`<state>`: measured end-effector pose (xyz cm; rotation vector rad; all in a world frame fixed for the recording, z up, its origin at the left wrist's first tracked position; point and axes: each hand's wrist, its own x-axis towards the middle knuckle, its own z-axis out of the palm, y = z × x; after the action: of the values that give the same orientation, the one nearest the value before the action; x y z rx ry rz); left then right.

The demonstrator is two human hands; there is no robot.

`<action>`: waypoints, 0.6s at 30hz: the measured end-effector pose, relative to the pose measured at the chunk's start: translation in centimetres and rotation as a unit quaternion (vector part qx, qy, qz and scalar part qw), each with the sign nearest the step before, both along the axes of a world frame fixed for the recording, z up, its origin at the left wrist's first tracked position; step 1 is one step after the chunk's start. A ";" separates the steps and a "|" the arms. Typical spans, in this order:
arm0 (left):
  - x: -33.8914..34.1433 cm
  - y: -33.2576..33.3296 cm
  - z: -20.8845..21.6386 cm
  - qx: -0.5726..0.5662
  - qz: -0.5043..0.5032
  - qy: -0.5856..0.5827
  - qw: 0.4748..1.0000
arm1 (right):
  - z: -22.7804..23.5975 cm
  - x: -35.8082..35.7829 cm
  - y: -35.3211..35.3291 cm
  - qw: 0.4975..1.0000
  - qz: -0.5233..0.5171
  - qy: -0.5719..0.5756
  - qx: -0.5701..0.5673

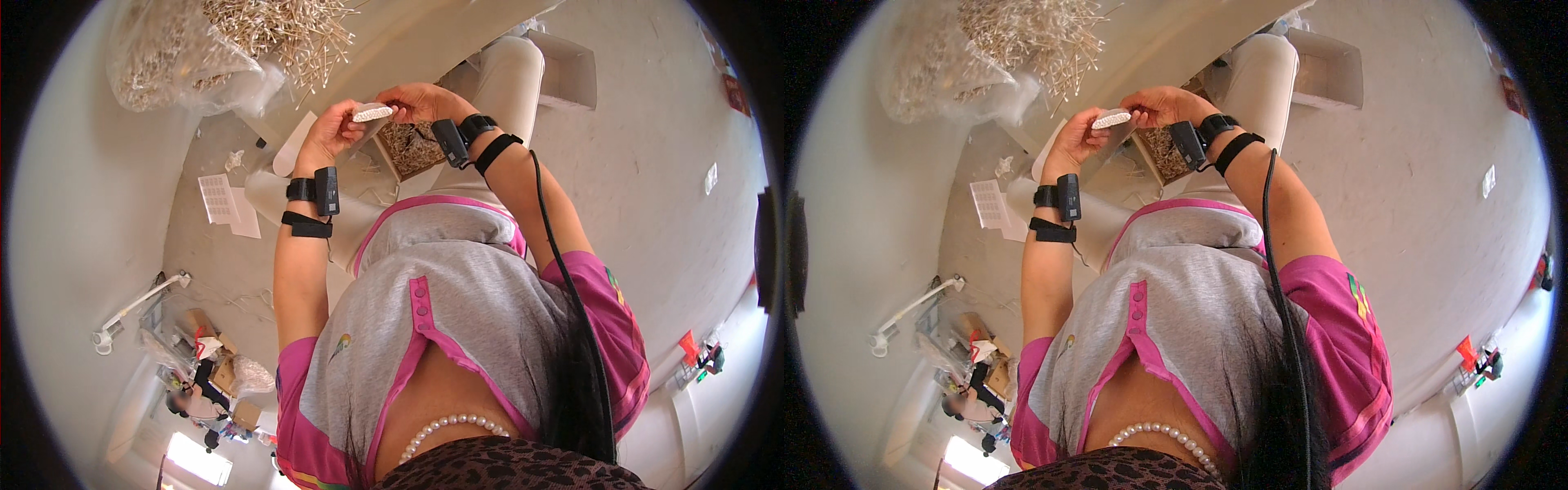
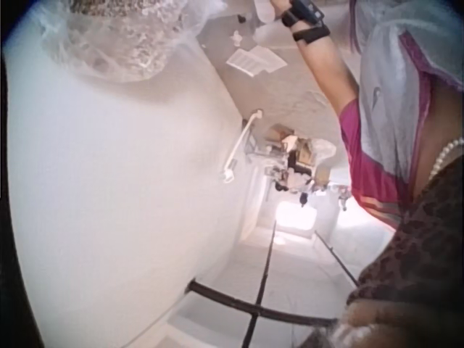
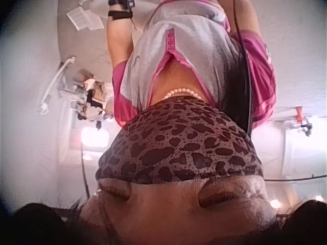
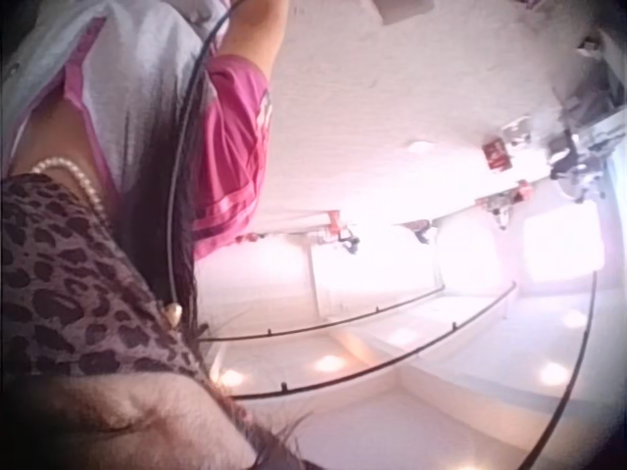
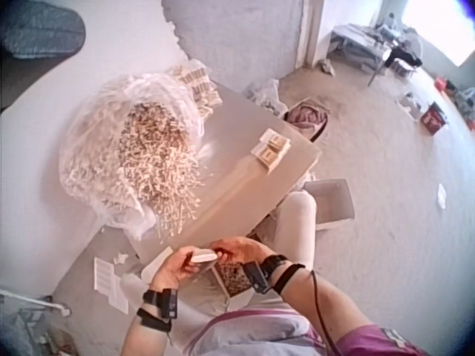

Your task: Packaging wooden sticks into small plastic packets and sealing them.

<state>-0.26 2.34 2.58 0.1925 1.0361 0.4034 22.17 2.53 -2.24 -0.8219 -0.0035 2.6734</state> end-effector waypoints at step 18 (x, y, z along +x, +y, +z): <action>0.9 1.3 -0.8 -0.021 -0.030 -0.011 0.999 | -0.7 1.0 0.8 0.999 0.036 -0.015 0.019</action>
<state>0.66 3.64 1.74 0.1800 1.0138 0.3281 23.15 3.29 -2.97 -0.8649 -0.0933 2.7184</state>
